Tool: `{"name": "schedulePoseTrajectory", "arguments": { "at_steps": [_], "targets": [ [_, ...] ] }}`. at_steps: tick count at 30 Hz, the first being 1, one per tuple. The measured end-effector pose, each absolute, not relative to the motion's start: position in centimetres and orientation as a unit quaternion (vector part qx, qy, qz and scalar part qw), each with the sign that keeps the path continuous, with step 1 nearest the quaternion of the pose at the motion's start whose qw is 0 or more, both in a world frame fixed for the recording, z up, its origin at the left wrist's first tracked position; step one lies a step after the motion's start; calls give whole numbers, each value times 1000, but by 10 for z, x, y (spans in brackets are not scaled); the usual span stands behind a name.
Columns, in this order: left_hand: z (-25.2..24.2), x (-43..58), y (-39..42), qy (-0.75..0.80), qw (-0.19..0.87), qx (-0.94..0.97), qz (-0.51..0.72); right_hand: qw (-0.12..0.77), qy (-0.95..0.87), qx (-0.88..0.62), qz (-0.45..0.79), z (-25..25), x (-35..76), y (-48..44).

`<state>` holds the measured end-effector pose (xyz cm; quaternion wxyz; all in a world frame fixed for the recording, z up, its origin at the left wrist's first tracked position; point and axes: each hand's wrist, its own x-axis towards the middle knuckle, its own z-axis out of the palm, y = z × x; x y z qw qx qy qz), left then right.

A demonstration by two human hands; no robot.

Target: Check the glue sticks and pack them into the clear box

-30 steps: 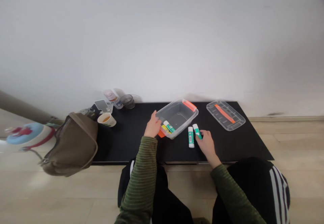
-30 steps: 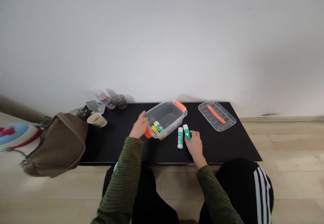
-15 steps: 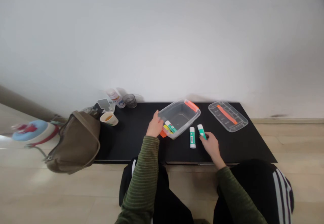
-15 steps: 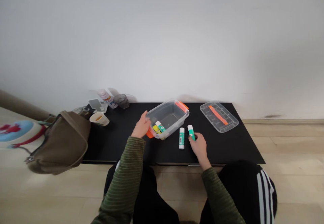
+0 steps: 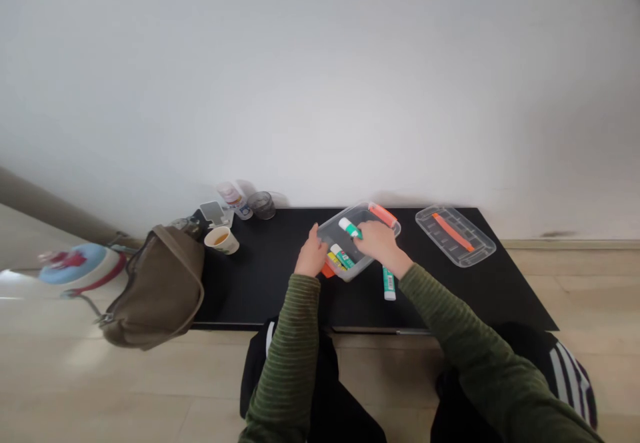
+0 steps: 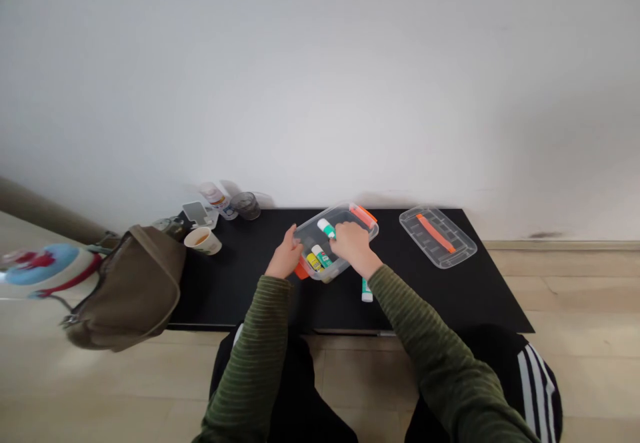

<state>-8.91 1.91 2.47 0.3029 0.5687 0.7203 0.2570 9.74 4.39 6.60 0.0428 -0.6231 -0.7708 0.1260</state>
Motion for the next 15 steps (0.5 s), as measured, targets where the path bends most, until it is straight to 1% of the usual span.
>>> {"name": "schedulePoseTrajectory", "arguments": {
  "at_steps": [1,3,11,15],
  "targets": [
    [25,-89,19,719,300,572,256,-17,-773,-620,134,64,88,51],
    [26,-89,19,717,296,579,252,-84,-770,-614,150,57,72,60],
    [28,-89,19,714,296,589,236,-159,-761,-603,179,33,58,74],
    [28,-89,19,716,295,587,236,-165,-764,-597,183,30,58,76]
  ]
}}
